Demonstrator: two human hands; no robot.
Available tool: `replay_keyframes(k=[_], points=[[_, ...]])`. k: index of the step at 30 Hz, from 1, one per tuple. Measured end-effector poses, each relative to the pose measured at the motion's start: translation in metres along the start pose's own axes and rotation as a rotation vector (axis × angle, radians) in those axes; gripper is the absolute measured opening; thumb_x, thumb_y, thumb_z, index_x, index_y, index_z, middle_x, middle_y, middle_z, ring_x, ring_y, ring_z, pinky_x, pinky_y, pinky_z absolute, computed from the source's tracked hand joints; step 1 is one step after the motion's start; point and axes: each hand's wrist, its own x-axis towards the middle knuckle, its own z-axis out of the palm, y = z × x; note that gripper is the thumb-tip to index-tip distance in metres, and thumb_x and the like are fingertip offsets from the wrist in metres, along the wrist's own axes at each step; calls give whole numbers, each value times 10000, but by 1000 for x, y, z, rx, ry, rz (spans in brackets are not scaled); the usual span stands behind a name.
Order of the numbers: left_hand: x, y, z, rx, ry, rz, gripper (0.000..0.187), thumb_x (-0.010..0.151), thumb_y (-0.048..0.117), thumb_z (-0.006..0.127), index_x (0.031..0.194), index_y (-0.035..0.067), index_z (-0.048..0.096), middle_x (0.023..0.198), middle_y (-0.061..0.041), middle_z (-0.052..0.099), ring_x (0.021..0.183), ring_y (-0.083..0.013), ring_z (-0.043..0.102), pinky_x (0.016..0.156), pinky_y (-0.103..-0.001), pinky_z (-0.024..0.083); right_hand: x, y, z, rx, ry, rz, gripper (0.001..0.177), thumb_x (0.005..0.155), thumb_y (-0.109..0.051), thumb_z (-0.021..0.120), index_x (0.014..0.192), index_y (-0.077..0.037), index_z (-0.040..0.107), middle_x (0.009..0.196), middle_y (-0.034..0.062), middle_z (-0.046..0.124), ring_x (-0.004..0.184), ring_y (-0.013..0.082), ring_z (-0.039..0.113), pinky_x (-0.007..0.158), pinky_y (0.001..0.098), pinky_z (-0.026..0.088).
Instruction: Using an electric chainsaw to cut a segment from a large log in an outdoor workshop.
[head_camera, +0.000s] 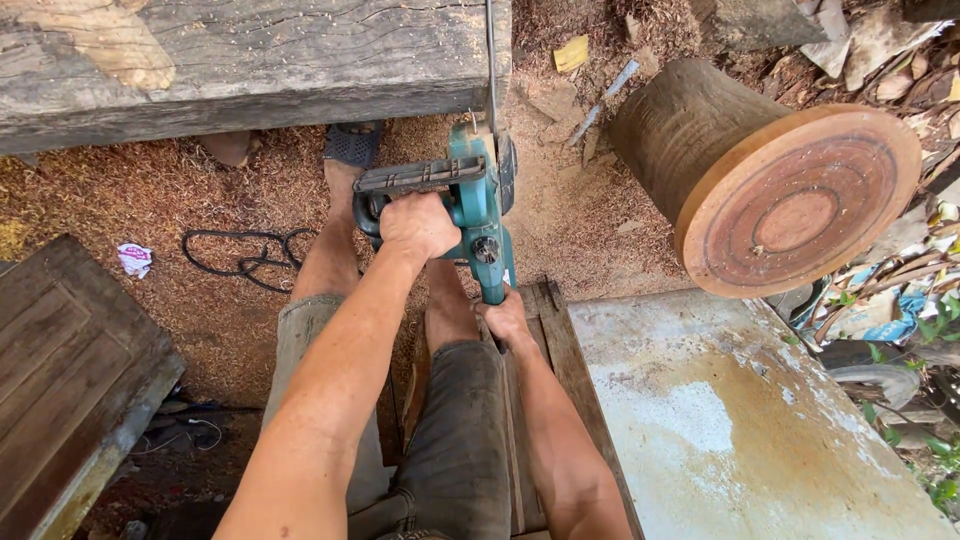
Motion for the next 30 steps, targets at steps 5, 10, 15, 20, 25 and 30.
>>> replay_keyframes(k=[5, 10, 15, 20, 25, 30], points=[[-1, 1, -5, -1, 6, 4, 406, 785, 254, 670, 1132, 64, 760, 1212, -180, 718, 1158, -316, 686, 973, -416, 548, -9, -12, -2, -42, 14, 9, 436, 726, -179, 853, 1098, -11, 700, 908, 125, 758, 852, 224, 682, 831, 379, 546], [-8, 4, -16, 2, -30, -11, 414, 796, 275, 670, 1133, 55, 764, 1214, -180, 725, 1158, -310, 696, 972, -412, 555, -14, -13, -4, -31, 44, -4, 535, 725, -261, 880, 1174, -39, 690, 1032, 126, 764, 957, 227, 702, 896, 370, 535], [-5, 4, -16, -4, -27, -4, 408, 787, 256, 670, 1131, 58, 764, 1210, -180, 726, 1157, -315, 692, 972, -409, 551, -30, -18, -1, 10, 92, -86, 617, 752, -345, 883, 1232, -34, 652, 1088, 131, 752, 998, 235, 704, 918, 378, 539], [-10, 4, -23, 4, -24, -7, 401, 801, 258, 667, 1127, 46, 762, 1192, -190, 735, 1145, -314, 702, 963, -408, 557, -44, -28, 0, 19, 130, -106, 717, 731, -354, 911, 1281, -26, 588, 1059, 119, 742, 980, 232, 699, 911, 384, 546], [-9, 5, -21, 23, -70, -32, 380, 800, 236, 669, 1107, 37, 767, 1127, -178, 745, 1084, -301, 724, 930, -421, 576, -38, -20, 4, 82, 114, -86, 638, 721, -263, 887, 1242, -23, 606, 975, 108, 772, 911, 225, 730, 878, 372, 579], [-13, 0, -1, 32, 108, 30, 395, 782, 238, 686, 1138, 71, 718, 1093, -200, 741, 1069, -336, 710, 943, -448, 544, -34, -20, 7, 48, 159, -107, 542, 724, -191, 859, 1190, -11, 649, 993, 143, 767, 929, 247, 734, 879, 372, 568]])
